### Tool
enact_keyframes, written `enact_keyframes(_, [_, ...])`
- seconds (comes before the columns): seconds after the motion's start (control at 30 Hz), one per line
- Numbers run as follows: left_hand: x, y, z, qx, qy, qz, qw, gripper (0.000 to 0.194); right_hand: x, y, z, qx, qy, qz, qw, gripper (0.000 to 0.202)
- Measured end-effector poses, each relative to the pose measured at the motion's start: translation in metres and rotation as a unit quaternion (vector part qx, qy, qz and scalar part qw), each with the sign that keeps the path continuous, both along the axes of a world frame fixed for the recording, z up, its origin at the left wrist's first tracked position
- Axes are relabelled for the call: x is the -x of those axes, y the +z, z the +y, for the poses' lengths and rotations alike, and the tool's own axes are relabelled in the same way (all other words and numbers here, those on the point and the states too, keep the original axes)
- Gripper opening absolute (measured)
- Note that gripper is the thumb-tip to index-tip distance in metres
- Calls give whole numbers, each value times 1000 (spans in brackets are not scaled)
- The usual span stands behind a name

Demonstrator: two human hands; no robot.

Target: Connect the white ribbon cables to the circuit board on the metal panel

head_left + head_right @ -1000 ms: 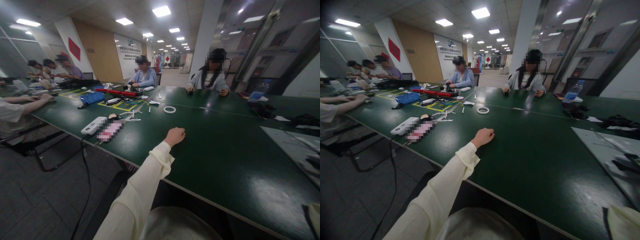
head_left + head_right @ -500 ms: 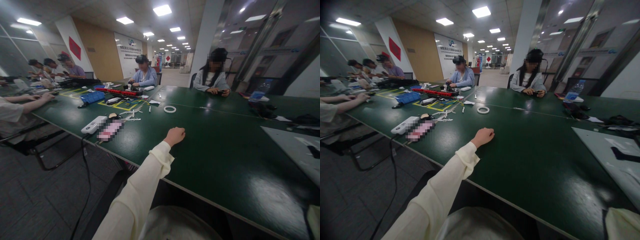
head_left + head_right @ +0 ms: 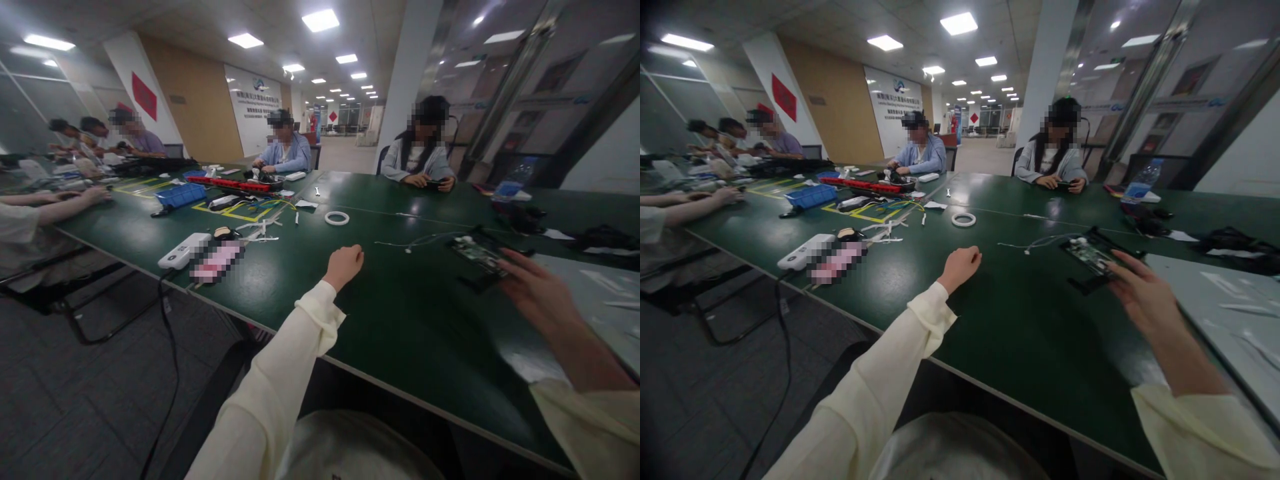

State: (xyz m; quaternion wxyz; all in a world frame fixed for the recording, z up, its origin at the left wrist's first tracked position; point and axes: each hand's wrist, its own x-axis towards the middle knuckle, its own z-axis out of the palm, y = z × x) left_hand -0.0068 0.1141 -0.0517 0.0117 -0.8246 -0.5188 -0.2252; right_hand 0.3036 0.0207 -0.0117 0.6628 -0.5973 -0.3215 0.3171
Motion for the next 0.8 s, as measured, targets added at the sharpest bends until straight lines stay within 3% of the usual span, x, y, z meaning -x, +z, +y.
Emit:
enact_keyframes(0.2, [7,9,2,-81,61,-135,986,17,66,-9,21,63,188,98,975,39])
enact_keyframes(0.33, [7,14,1,-112,42,-184,976,22,100,-15,24,102,257,98,956,41])
enact_keyframes(0.5, [0,13,-5,-86,-100,-102,986,32,113,-25,26,149,291,24,945,55])
enact_keyframes(0.63, [-8,3,-9,-25,-240,10,970,44,104,-35,31,149,277,-65,947,61])
enact_keyframes(0.8, [-12,-6,-6,11,-305,42,951,44,87,-35,35,164,252,-147,942,63])
